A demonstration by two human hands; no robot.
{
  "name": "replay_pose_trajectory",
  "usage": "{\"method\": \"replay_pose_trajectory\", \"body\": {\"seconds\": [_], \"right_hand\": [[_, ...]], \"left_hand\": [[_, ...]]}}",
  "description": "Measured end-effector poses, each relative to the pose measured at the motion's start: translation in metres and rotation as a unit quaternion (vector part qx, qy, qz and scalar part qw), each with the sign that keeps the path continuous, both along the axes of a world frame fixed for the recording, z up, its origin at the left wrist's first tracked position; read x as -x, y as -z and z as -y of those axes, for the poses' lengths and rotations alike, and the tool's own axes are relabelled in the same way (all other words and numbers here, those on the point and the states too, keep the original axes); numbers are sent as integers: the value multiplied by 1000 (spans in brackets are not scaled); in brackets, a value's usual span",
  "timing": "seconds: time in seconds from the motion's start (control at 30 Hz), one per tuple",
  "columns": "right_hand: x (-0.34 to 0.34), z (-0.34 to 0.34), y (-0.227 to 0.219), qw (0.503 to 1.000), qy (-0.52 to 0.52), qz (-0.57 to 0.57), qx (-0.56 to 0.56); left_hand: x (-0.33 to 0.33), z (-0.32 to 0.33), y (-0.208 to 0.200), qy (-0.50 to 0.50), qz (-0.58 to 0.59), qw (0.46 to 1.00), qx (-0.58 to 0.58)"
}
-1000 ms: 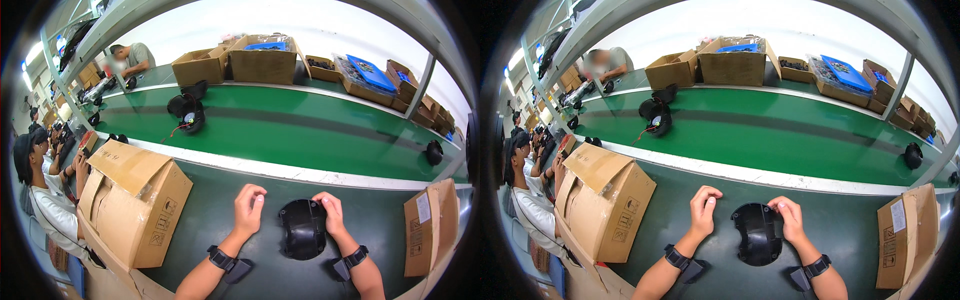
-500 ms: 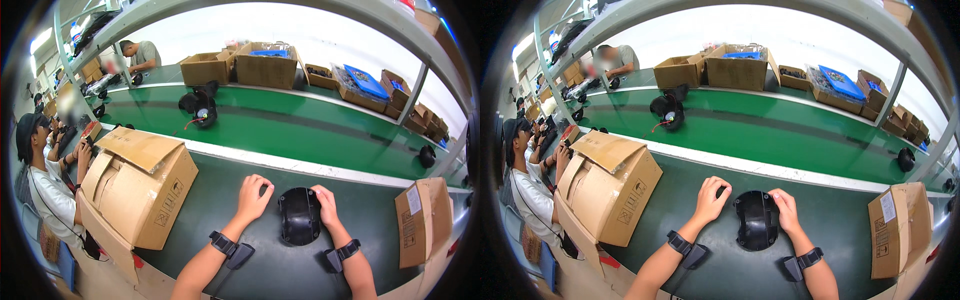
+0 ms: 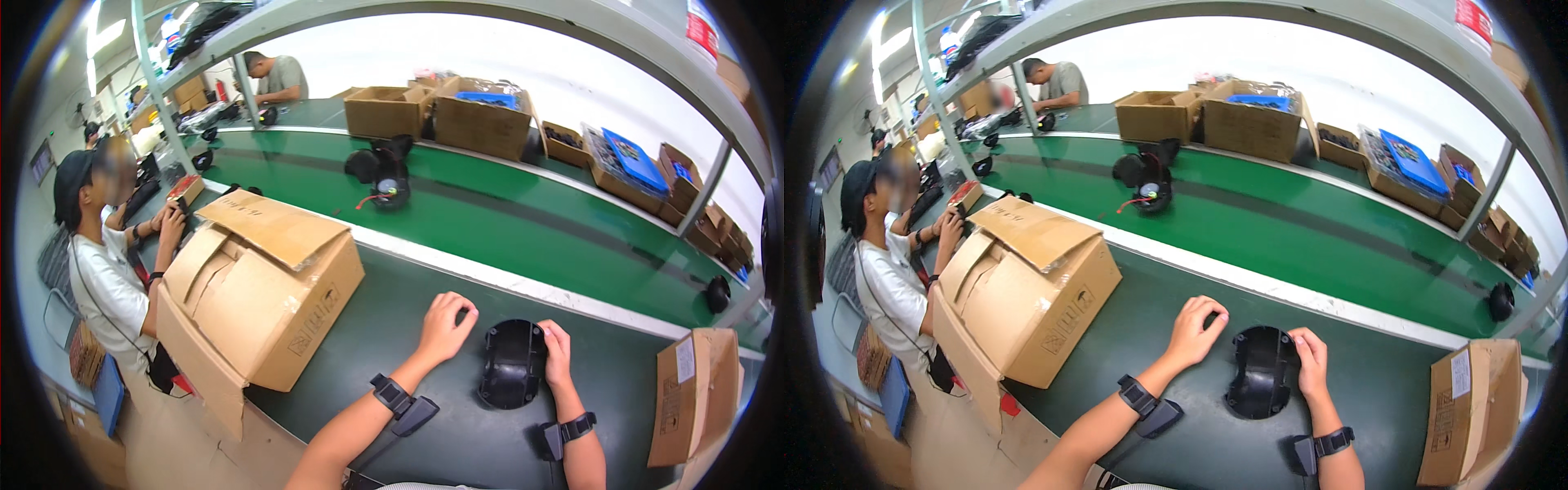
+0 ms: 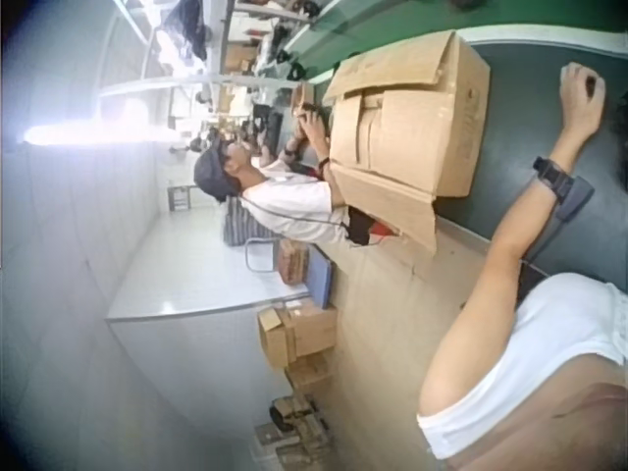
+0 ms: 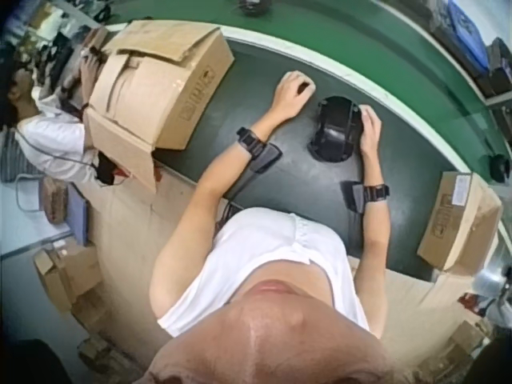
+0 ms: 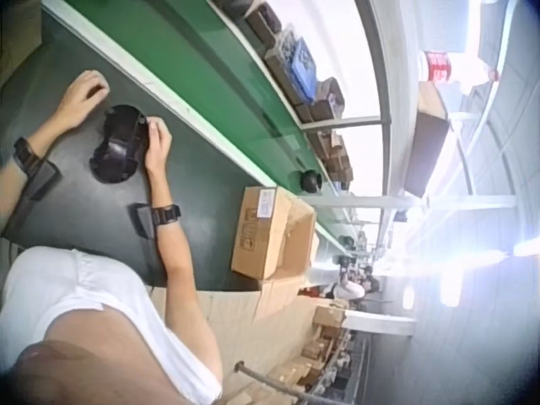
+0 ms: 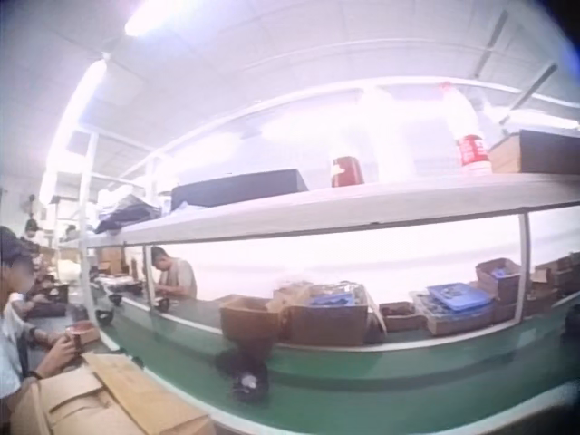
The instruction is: The person is seen assembling black plastic housings and wiring components on a factory assembly line.
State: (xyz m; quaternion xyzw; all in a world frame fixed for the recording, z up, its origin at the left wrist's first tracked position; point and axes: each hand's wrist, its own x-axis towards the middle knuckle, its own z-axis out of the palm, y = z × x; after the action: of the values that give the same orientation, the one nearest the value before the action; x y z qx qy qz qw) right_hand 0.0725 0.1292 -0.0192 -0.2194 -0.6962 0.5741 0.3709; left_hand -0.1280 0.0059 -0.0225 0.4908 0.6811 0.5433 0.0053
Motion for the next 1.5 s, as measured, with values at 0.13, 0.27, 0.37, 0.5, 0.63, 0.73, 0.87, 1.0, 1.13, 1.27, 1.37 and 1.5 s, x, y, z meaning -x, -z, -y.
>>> {"method": "replay_pose_trajectory", "body": {"seconds": [0.13, 0.27, 0.37, 0.5, 0.63, 0.73, 0.87, 1.0, 1.13, 1.27, 1.37, 1.5], "right_hand": [[-6, 2, 3, 1000, -1, 4, 5], [-8, -1, 13, 1000, 26, 3, -9], [-7, 5, -1, 1000, 15, 3, 17], [0, 0, 6, 1000, -12, 7, -11], [-1, -1, -4, 999, -17, 19, -20], [-3, -2, 1, 1000, -10, -1, -2], [-6, 6, 4, 1000, -15, -4, 17], [-11, 12, -5, 1000, -12, 15, -10], [-8, 9, -1, 1000, -8, 10, -2], [-10, 8, -3, 1000, -9, 12, 5], [-11, 1, -8, 1000, -11, -12, 22], [2, -13, -36, 999, 14, -32, 0]], "left_hand": [[-6, 2, 6, 4, -11, 1000, 14], [-5, 7, 1, 13, -2, 999, 31], [-7, 5, -1, 21, -16, 1000, 9], [-1, 7, 5, 5, -32, 999, 14], [-1, -1, 3, -7, -49, 998, 25], [-1, -4, 7, 1, -16, 1000, 23], [-1, 1, 7, -1, -24, 999, 26], [-5, 1, 4, 3, -20, 999, 25], [-1, 1, 5, 9, -7, 1000, 18], [-4, -4, 7, 4, -3, 1000, 11], [9, -15, 9, -5, 72, 997, -25], [40, -24, 16, 0, 221, 975, -34]]}}
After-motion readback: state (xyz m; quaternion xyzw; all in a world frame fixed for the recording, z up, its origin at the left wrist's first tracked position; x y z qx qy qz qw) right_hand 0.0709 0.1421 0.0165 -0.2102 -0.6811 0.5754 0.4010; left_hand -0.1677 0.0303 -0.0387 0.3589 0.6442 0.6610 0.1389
